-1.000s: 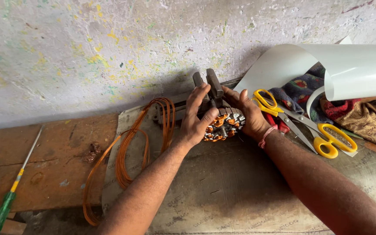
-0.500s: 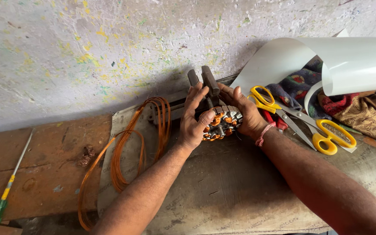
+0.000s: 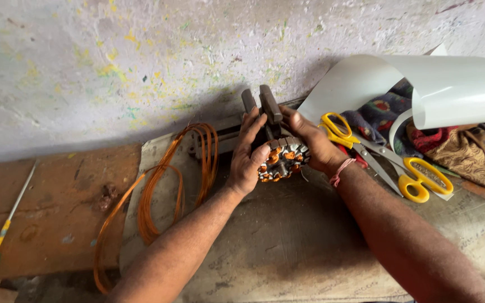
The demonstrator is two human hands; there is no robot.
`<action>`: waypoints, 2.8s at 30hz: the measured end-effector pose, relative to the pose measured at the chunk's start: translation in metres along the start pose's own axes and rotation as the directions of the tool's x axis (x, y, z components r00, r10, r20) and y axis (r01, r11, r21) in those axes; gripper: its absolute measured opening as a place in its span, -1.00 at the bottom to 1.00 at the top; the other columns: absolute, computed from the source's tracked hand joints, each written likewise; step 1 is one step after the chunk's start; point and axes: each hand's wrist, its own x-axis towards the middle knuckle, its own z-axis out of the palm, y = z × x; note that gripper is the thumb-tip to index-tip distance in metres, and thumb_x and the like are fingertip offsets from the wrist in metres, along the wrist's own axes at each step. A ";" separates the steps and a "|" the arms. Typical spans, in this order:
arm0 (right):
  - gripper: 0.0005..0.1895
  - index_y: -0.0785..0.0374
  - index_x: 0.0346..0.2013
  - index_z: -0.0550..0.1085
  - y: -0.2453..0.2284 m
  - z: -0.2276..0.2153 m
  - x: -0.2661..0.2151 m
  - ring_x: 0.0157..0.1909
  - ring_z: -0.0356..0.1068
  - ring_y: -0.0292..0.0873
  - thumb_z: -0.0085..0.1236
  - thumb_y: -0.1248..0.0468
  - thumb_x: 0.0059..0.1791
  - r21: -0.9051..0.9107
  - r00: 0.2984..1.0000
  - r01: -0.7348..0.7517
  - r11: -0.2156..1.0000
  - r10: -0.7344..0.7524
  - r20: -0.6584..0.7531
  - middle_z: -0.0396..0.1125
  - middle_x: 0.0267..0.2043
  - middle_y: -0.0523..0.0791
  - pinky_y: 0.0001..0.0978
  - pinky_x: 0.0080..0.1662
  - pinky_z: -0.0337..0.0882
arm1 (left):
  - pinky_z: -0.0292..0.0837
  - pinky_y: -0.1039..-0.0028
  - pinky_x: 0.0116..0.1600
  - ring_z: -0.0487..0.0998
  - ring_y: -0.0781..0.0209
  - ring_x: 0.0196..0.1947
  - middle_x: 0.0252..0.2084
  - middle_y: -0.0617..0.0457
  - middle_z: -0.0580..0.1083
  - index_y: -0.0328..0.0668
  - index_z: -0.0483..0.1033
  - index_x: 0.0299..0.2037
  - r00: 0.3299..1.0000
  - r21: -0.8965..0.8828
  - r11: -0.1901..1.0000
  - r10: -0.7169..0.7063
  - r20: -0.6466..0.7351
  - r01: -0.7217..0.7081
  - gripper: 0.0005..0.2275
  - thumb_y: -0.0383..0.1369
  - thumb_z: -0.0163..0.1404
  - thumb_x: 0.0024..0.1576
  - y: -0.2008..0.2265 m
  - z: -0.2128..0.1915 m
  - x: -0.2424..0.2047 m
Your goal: The person winds copper wire around a laminated metal core held in a bench vise. They repeatedly pull wire from a coil, wrap it around the core, and adjust the turns with both hands. The work continues with consistent hand movements and no visible completion of the winding task.
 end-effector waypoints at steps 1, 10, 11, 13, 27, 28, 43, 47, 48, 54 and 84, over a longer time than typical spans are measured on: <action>-0.06 0.21 0.47 0.11 0.002 -0.003 -0.001 0.48 0.13 -0.01 -0.15 -0.33 -0.02 -0.052 0.999 -0.004 0.999 0.002 -0.039 0.13 0.48 0.03 -0.10 0.37 0.17 | -0.35 -0.04 0.67 -0.26 -0.10 0.69 0.66 -0.07 -0.06 -0.09 0.20 0.49 1.000 0.001 1.000 -0.011 0.010 0.011 -0.33 0.15 -0.16 0.27 0.002 -0.003 0.001; 0.10 0.27 0.45 0.18 0.019 -0.004 -0.005 0.51 0.08 0.04 -0.22 -0.50 -0.09 0.020 0.996 0.024 1.000 -0.022 -0.091 0.11 0.49 0.08 0.03 0.41 0.13 | -0.23 -0.07 0.55 -0.13 -0.15 0.62 0.61 -0.16 -0.02 -0.02 0.22 0.46 0.982 0.063 0.980 -0.183 -0.056 0.186 -0.28 0.18 -0.09 0.15 0.011 0.000 0.014; 0.12 0.25 0.45 0.17 0.017 -0.001 -0.007 0.50 0.09 0.02 -0.21 -0.51 -0.12 0.043 0.994 -0.002 0.999 0.007 -0.110 0.11 0.49 0.07 0.04 0.39 0.15 | -0.25 -0.07 0.57 -0.14 -0.15 0.63 0.61 -0.16 0.00 -0.04 0.24 0.45 0.985 0.073 0.984 -0.158 -0.067 0.163 -0.29 0.17 -0.07 0.16 0.010 0.003 0.014; 0.13 0.24 0.46 0.15 0.010 0.005 -0.009 0.48 0.11 0.03 -0.16 -0.50 -0.14 0.099 0.995 -0.016 0.995 0.025 -0.092 0.08 0.50 0.06 0.06 0.37 0.18 | -0.26 -0.07 0.61 -0.15 -0.16 0.64 0.60 -0.17 0.04 -0.08 0.28 0.43 0.989 0.072 0.989 -0.127 -0.083 0.133 -0.31 0.16 -0.02 0.18 0.007 0.005 0.016; 0.00 0.27 0.47 0.10 0.003 0.000 0.004 0.54 0.03 0.01 -0.13 -0.36 -0.04 0.050 0.998 -0.059 0.997 0.061 -0.023 0.02 0.54 0.06 -0.05 0.42 0.12 | -0.16 0.12 0.64 -0.11 -0.01 0.65 0.61 -0.11 0.05 -0.25 0.32 0.39 0.990 -0.304 0.951 -0.091 -0.110 0.054 -0.45 -0.09 -0.01 0.26 -0.003 0.009 0.004; -0.01 0.27 0.47 0.10 0.003 0.000 0.003 0.54 0.03 0.03 -0.14 -0.35 -0.03 0.049 0.998 -0.063 0.997 0.064 -0.014 0.02 0.54 0.06 -0.04 0.42 0.11 | -0.17 0.12 0.65 -0.11 0.00 0.66 0.61 -0.10 0.04 -0.26 0.32 0.39 0.990 -0.319 0.946 -0.090 -0.111 0.050 -0.46 -0.10 -0.03 0.27 -0.004 0.010 0.002; 0.04 0.44 0.39 0.22 0.006 -0.010 -0.004 0.51 0.09 0.08 -0.64 -0.39 0.05 -0.134 0.991 0.067 0.989 -0.081 -0.102 0.19 0.42 0.16 -0.05 0.44 0.03 | 0.39 0.22 0.29 0.53 0.11 0.08 0.02 -0.04 0.56 -0.21 0.54 0.05 0.889 0.366 0.863 0.427 -0.164 -0.347 -0.64 -0.10 0.02 0.25 0.002 0.007 -0.006; 0.02 0.44 0.39 0.21 0.008 -0.009 -0.003 0.50 0.09 0.04 -0.61 -0.38 0.05 -0.136 0.989 0.099 0.986 -0.113 -0.100 0.17 0.44 0.13 -0.06 0.45 0.06 | 0.33 0.15 0.26 0.49 0.03 0.09 0.01 -0.11 0.52 -0.31 0.51 0.06 0.910 0.441 0.841 0.400 -0.114 -0.314 -0.65 -0.16 0.02 0.28 0.024 0.004 -0.011; 0.02 0.44 0.39 0.20 0.009 -0.010 -0.003 0.50 0.10 0.03 -0.60 -0.38 0.05 -0.135 0.989 0.107 0.985 -0.120 -0.089 0.16 0.44 0.12 -0.07 0.45 0.07 | 0.31 0.12 0.27 0.49 0.00 0.09 0.02 -0.13 0.52 -0.32 0.50 0.05 0.909 0.457 0.835 0.400 -0.119 -0.308 -0.66 -0.17 0.03 0.28 0.026 0.005 -0.012; -0.04 0.45 0.38 0.21 0.018 -0.015 0.001 0.45 0.18 0.03 -0.51 -0.34 0.08 -0.051 0.988 0.107 0.993 -0.112 -0.104 0.20 0.40 0.11 -0.10 0.40 0.20 | 0.42 0.18 0.23 0.50 0.03 0.09 0.01 -0.12 0.52 -0.29 0.50 0.00 0.944 0.378 0.901 0.290 -0.156 -0.214 -0.76 -0.27 -0.03 0.28 0.018 0.010 -0.013; -0.07 0.46 0.34 0.25 0.025 -0.015 0.003 0.37 0.26 0.02 -0.33 -0.33 0.06 0.033 0.983 0.128 0.991 -0.123 -0.137 0.25 0.35 0.11 -0.06 0.36 0.27 | 0.36 0.52 -0.35 0.37 0.43 -0.41 -0.33 0.16 0.37 -0.11 0.36 -0.22 0.977 -0.221 0.954 -0.184 0.108 0.204 -0.80 -0.29 0.12 0.10 0.012 -0.008 0.001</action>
